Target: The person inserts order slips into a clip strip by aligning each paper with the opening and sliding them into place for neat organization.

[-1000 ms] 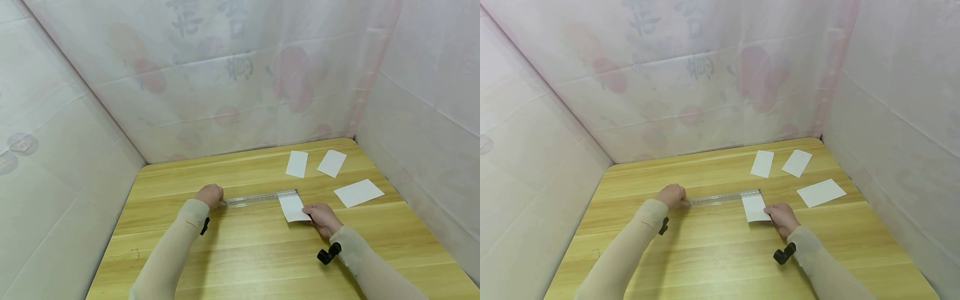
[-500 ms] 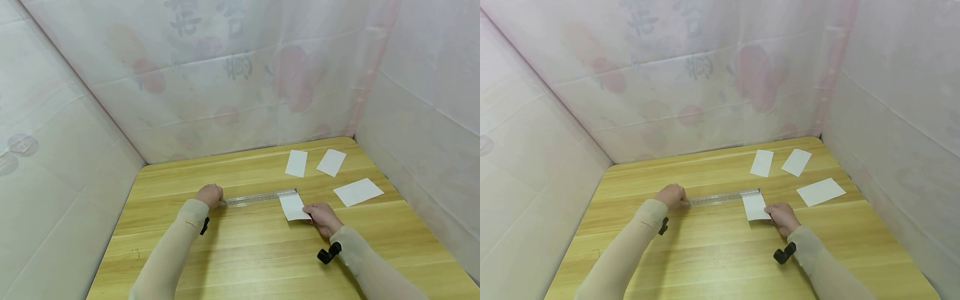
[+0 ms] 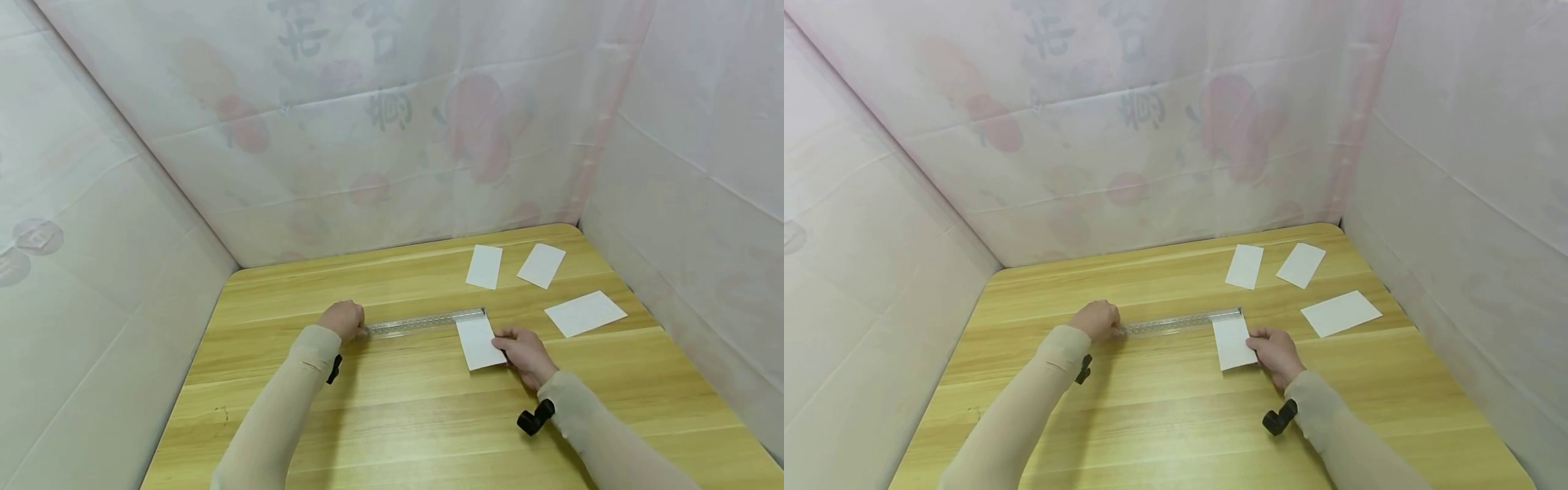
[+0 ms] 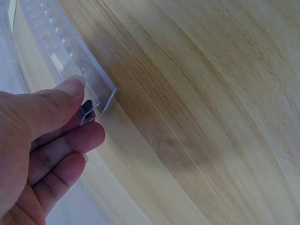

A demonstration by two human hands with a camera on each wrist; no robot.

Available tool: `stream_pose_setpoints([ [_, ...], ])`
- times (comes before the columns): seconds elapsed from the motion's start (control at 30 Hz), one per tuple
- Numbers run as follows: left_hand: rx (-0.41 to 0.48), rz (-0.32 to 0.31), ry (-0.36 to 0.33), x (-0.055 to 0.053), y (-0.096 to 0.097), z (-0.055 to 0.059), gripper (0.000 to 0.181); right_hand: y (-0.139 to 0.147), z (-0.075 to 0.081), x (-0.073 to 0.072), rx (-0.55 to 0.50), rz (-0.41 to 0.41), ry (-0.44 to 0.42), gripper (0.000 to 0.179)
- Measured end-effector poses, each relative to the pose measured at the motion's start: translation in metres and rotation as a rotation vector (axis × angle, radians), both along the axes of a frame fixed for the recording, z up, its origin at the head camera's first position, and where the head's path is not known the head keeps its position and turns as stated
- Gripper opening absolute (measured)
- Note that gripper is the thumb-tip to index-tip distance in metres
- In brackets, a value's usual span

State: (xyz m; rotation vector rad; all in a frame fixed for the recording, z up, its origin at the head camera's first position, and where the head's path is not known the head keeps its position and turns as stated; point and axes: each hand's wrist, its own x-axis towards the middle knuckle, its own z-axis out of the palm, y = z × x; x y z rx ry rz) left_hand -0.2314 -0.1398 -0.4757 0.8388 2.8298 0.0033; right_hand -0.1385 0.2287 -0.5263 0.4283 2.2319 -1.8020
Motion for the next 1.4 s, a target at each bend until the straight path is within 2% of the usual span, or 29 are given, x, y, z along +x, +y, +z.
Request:
stream_pose_setpoints([
  [0.1,-0.005,-0.005,0.011,0.0004,0.0,0.0003,0.006,0.001,0.0,0.0008,-0.001,0.013,0.017,0.043],
  [0.37,-0.002,-0.008,0.013,0.0001,-0.0003,-0.0002,0.005,0.003,-0.002,-0.0003,0.011,0.043,0.028,0.042],
  [0.83,0.006,-0.003,0.014,0.0003,-0.001,-0.0014,0.005,-0.0016,0.0008,-0.0001,0.041,0.042,0.094,0.045],
  [1.1,0.012,0.002,0.001,0.001,0.0001,-0.0002,0.005,-0.0018,0.0018,0.0,0.059,0.069,0.087,0.045],
  [1.4,0.015,0.015,-0.021,0.002,0.0006,0.0024,0.005,-0.0015,0.0,-0.0013,0.044,0.06,0.084,0.047],
])
